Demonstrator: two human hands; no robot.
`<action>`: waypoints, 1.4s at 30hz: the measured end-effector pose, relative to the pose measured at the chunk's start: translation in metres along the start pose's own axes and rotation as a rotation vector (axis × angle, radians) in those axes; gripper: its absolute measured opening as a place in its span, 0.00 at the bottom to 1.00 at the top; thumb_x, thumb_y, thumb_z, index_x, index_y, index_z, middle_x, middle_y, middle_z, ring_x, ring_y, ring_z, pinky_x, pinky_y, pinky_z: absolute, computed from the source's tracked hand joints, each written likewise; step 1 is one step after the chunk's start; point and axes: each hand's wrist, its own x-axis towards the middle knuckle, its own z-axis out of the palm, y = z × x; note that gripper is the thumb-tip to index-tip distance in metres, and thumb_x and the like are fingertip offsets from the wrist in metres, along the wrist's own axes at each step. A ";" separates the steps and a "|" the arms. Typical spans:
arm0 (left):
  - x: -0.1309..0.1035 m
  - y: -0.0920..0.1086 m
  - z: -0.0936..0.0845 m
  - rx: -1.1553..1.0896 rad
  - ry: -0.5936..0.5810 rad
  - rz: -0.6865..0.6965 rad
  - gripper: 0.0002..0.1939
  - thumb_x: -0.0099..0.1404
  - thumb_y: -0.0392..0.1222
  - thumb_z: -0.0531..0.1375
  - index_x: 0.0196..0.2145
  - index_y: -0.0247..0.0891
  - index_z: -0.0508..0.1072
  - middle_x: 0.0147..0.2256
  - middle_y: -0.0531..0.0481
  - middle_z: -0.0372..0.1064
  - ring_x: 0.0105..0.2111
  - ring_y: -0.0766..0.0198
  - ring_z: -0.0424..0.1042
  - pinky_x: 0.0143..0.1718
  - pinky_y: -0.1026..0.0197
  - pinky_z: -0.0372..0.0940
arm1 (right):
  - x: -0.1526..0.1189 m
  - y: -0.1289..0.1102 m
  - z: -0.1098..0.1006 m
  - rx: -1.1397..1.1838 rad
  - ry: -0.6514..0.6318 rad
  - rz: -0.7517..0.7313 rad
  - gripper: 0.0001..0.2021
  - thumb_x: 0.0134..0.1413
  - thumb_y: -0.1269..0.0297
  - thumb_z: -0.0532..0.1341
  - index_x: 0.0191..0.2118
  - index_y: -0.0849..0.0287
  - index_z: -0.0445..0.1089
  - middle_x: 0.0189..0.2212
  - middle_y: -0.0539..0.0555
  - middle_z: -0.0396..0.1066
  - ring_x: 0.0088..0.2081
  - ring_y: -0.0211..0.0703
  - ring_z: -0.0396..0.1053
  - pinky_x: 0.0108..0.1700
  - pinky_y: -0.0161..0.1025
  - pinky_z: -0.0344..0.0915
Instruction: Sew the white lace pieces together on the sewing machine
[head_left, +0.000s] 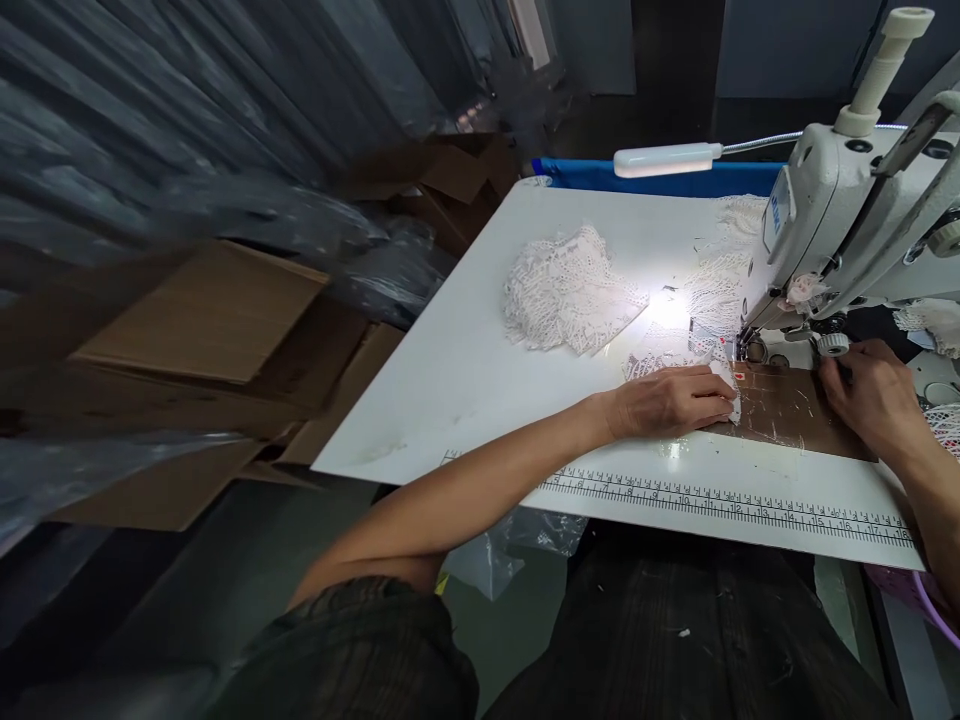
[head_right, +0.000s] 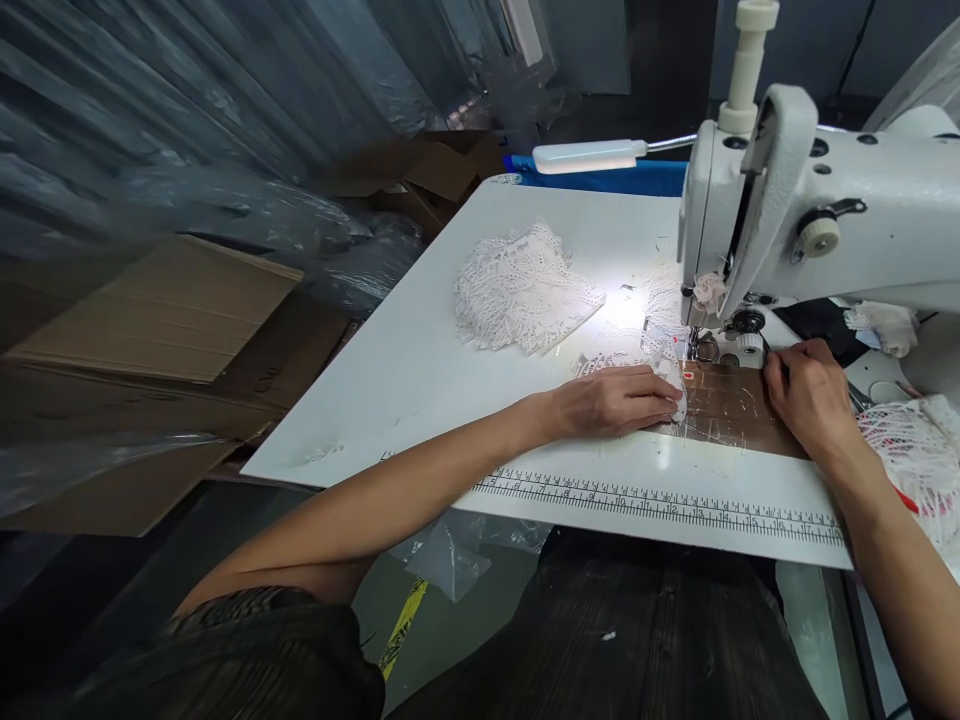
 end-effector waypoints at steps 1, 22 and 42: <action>0.000 0.000 0.001 -0.052 0.017 -0.017 0.12 0.73 0.36 0.52 0.39 0.30 0.74 0.43 0.40 0.75 0.41 0.65 0.74 0.42 0.60 0.73 | -0.001 -0.005 -0.005 0.006 0.013 0.047 0.22 0.61 0.45 0.47 0.23 0.54 0.62 0.29 0.64 0.67 0.39 0.58 0.67 0.38 0.51 0.65; 0.002 -0.002 -0.009 -0.916 0.258 -0.690 0.24 0.61 0.41 0.65 0.51 0.32 0.63 0.31 0.50 0.76 0.34 0.65 0.75 0.38 0.61 0.65 | -0.006 -0.066 0.014 0.084 -0.041 -0.300 0.24 0.69 0.53 0.44 0.32 0.58 0.71 0.23 0.52 0.72 0.23 0.41 0.68 0.27 0.37 0.59; 0.004 0.001 -0.016 -0.941 0.192 -0.810 0.29 0.61 0.44 0.65 0.54 0.32 0.59 0.29 0.52 0.75 0.27 0.69 0.69 0.34 0.62 0.61 | 0.000 -0.076 0.025 0.055 -0.065 -0.268 0.29 0.69 0.46 0.39 0.30 0.58 0.67 0.19 0.52 0.69 0.17 0.38 0.63 0.20 0.35 0.51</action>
